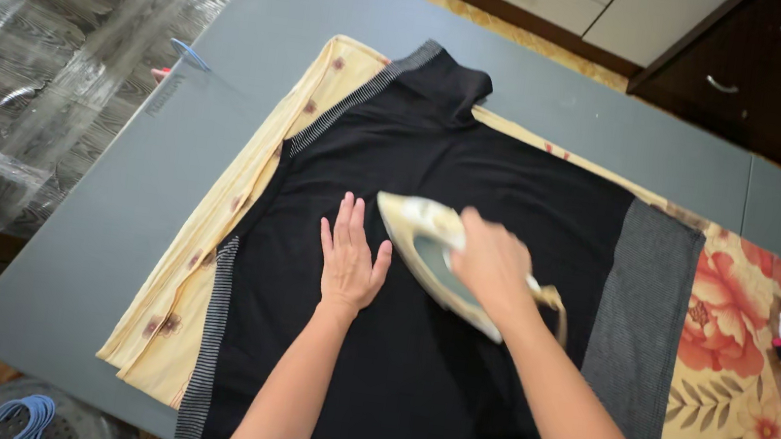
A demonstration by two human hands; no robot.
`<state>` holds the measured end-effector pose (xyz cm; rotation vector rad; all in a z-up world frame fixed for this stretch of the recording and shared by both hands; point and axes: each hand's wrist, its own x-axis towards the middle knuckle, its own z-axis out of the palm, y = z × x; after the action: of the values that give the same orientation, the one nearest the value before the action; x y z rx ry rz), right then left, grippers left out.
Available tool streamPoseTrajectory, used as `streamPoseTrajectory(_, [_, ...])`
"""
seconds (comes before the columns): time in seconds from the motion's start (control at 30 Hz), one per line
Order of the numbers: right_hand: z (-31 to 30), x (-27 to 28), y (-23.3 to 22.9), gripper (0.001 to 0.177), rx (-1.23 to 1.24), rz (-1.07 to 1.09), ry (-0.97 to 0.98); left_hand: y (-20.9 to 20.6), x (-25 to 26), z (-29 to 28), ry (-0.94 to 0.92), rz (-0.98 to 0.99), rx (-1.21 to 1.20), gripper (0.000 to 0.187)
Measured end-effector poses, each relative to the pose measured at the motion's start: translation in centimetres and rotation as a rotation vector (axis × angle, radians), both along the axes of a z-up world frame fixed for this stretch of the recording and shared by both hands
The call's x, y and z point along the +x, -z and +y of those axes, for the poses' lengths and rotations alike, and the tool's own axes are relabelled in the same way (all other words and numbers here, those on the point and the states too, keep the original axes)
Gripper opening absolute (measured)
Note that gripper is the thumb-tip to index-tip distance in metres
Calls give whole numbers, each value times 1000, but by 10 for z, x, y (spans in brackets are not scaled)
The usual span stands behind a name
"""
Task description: The person irons a black t-shirt on a table using a steam iron. They smooth the fabric, iron the front and back, and flip the shirt to continue ironing different sections.
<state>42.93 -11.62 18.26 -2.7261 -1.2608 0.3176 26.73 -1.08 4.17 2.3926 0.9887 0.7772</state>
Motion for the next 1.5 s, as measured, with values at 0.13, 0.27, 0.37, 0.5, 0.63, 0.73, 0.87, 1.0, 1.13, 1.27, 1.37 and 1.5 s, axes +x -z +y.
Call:
streamPoseTrajectory(0.13, [62, 16, 6, 24, 112, -30, 64, 5, 0, 2, -1, -77, -31, 78])
streamPoseTrajectory(0.27, [73, 17, -2, 24, 33, 46, 26, 8, -5, 8, 6, -143, -86, 73])
streamPoseTrajectory(0.37, [42, -6, -13, 30, -63, 83, -67, 2, -29, 13, 7, 96, 24, 76])
streamPoseTrajectory(0.5, [20, -42, -11, 29, -92, 44, -91, -12, -73, 15, -68, 279, 106, 79])
streamPoseTrajectory(0.63, [59, -35, 11, 27, 14, -44, -92, -20, -73, 13, -96, 263, 100, 78])
streamPoseTrajectory(0.73, [120, -11, 22, 26, 118, -105, -88, -21, -73, 15, -102, 252, 67, 77])
streamPoseTrajectory(0.87, [170, 6, 16, 33, 60, -33, -82, -20, -76, 15, -114, 210, 55, 72])
streamPoseTrajectory(1.0, [127, -14, 8, 36, -3, 13, -188, -13, -76, 15, -143, 108, 52, 68])
streamPoseTrajectory(1.13, [17, -66, 4, 25, -60, -39, -261, -7, -83, 16, -133, -117, -44, 64])
streamPoseTrajectory(1.27, [-62, -93, -11, 25, -191, 47, -260, -5, -84, 17, -111, -112, -72, 61])
streamPoseTrajectory(1.37, [-67, -88, -10, 27, -174, 19, -227, -5, -82, 19, -108, -58, -33, 60])
streamPoseTrajectory(1.5, [-29, -41, 0, 35, -137, -99, -10, 0, -80, 21, -103, -39, 10, 56])
